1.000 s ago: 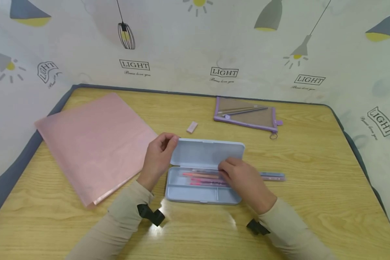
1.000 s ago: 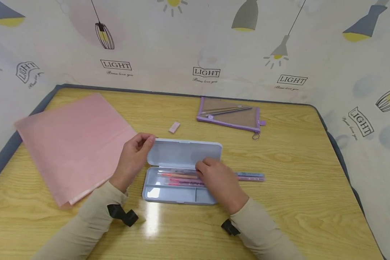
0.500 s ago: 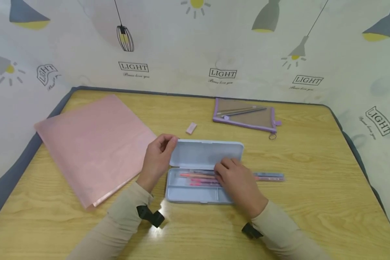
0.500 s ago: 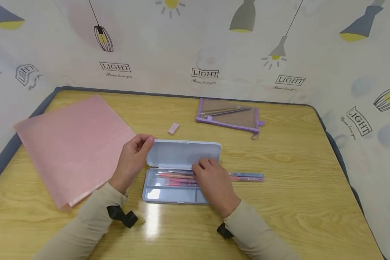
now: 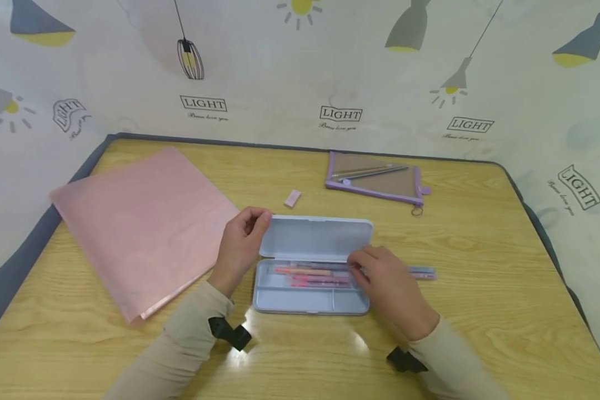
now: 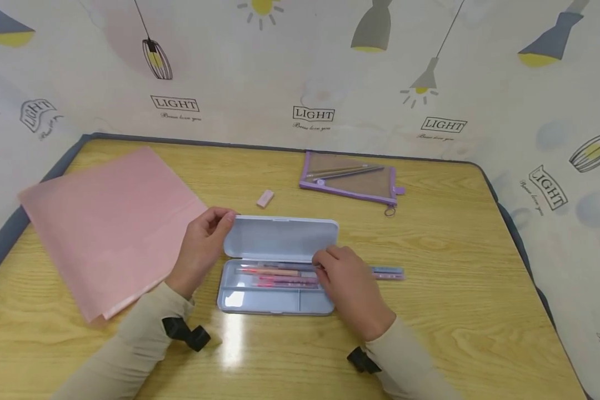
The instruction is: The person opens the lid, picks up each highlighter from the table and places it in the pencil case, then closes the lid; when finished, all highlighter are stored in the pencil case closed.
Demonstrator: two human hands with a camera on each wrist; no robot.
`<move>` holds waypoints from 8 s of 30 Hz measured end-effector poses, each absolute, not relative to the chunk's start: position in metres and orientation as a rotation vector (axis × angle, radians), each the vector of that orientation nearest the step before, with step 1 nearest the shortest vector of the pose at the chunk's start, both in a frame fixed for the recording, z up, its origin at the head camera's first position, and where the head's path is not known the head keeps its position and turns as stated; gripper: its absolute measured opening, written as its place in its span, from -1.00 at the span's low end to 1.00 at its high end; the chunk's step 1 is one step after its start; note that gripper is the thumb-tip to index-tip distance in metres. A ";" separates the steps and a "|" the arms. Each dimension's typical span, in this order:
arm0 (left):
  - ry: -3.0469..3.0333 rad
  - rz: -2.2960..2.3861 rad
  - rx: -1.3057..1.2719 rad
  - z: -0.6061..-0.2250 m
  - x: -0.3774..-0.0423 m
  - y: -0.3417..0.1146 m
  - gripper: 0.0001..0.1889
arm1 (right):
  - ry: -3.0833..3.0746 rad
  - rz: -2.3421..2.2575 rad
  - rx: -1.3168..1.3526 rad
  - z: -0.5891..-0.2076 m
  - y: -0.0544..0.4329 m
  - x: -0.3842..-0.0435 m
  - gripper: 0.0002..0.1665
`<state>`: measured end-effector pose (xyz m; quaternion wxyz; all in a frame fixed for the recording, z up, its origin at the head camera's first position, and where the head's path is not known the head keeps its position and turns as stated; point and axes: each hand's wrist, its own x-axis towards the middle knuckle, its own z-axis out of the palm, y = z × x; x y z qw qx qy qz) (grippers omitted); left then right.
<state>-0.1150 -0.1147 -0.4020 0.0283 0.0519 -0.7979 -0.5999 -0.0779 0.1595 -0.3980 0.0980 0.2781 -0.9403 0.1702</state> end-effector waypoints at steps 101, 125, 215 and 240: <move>-2.430 -1.870 0.189 -0.402 -0.114 -0.112 -0.71 | -2.660 0.532 1.454 -0.411 0.112 -0.053 -0.91; -2.436 -1.853 0.167 -0.402 -0.115 -0.114 -0.70 | -2.878 0.817 0.693 -0.382 0.226 -0.083 -0.90; -2.433 -1.888 0.170 -0.402 -0.114 -0.113 -0.71 | -2.717 0.500 1.367 -0.411 0.103 -0.062 -0.85; -2.427 -1.888 0.156 -0.404 -0.112 -0.105 -0.74 | -2.746 1.456 0.318 -0.391 0.181 -0.116 -0.61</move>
